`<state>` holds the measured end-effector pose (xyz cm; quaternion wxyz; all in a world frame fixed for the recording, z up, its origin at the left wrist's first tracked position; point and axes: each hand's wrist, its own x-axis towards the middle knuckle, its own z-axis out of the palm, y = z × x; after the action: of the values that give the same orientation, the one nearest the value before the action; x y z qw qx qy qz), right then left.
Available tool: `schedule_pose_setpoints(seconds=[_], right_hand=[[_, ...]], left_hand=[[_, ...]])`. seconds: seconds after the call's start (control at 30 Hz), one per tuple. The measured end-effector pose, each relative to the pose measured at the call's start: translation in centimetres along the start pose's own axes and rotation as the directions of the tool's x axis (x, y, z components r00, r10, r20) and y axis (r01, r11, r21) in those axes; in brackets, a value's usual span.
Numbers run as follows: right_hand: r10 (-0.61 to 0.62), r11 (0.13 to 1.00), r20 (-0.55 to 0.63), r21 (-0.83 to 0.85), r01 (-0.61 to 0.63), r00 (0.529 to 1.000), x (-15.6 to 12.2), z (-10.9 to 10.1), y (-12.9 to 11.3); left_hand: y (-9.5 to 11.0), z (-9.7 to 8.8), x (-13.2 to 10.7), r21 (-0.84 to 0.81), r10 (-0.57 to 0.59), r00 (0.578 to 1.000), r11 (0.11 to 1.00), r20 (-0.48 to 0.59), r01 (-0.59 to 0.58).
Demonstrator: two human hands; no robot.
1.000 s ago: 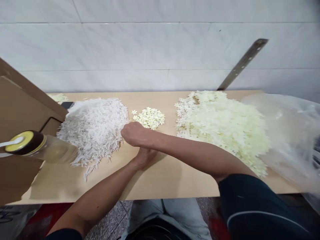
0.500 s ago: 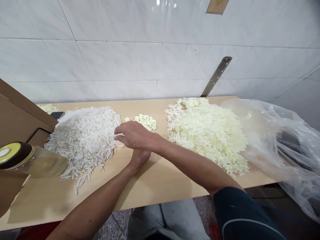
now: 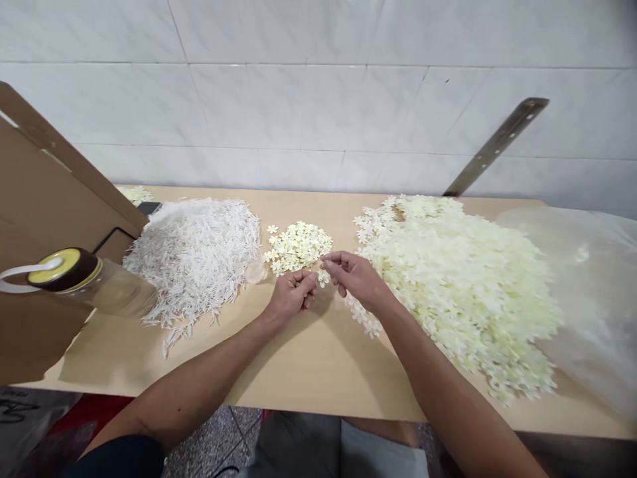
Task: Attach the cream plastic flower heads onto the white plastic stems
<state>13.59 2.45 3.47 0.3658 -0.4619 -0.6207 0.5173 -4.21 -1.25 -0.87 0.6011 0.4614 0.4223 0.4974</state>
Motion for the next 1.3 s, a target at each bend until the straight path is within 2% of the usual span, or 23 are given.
schedule_pose_setpoints(seconds=[0.13,0.23,0.43,0.6,0.77,1.03,1.3], right_hand=[[0.040,0.999,0.083,-0.037,-0.037,0.996,-0.9,1.1,-0.1],[0.096,0.995,0.139,-0.025,-0.094,0.986,-1.1,1.1,-0.6],[0.143,0.989,0.118,-0.050,-0.138,0.983,-1.4,0.5,-1.0],[0.101,0.993,0.079,-0.075,-0.095,0.992,-1.6,0.3,-1.0],[0.048,0.998,0.074,0.045,-0.051,0.996,-1.1,0.3,0.0],[0.065,0.975,0.076,0.208,-0.079,0.995,-1.8,0.2,0.7],[0.056,0.973,0.047,0.224,-0.065,0.997,-2.1,-0.7,1.2]], left_hand=[[-0.2,0.1,0.0,0.008,0.004,1.000,1.000,-0.028,-0.004],[-0.5,0.1,-0.2,0.084,0.059,0.995,0.995,-0.077,-0.052],[-1.0,0.4,-0.6,0.212,0.136,0.986,0.971,-0.092,-0.114],[-0.8,0.5,-0.9,0.282,0.152,0.981,0.953,-0.122,-0.112],[-0.7,0.9,-1.2,0.187,0.132,0.981,0.977,-0.144,-0.104],[-0.7,1.6,-1.2,0.015,0.035,0.985,0.999,-0.172,-0.033],[-0.6,1.9,-1.1,-0.020,0.017,0.989,1.000,-0.145,-0.020]])
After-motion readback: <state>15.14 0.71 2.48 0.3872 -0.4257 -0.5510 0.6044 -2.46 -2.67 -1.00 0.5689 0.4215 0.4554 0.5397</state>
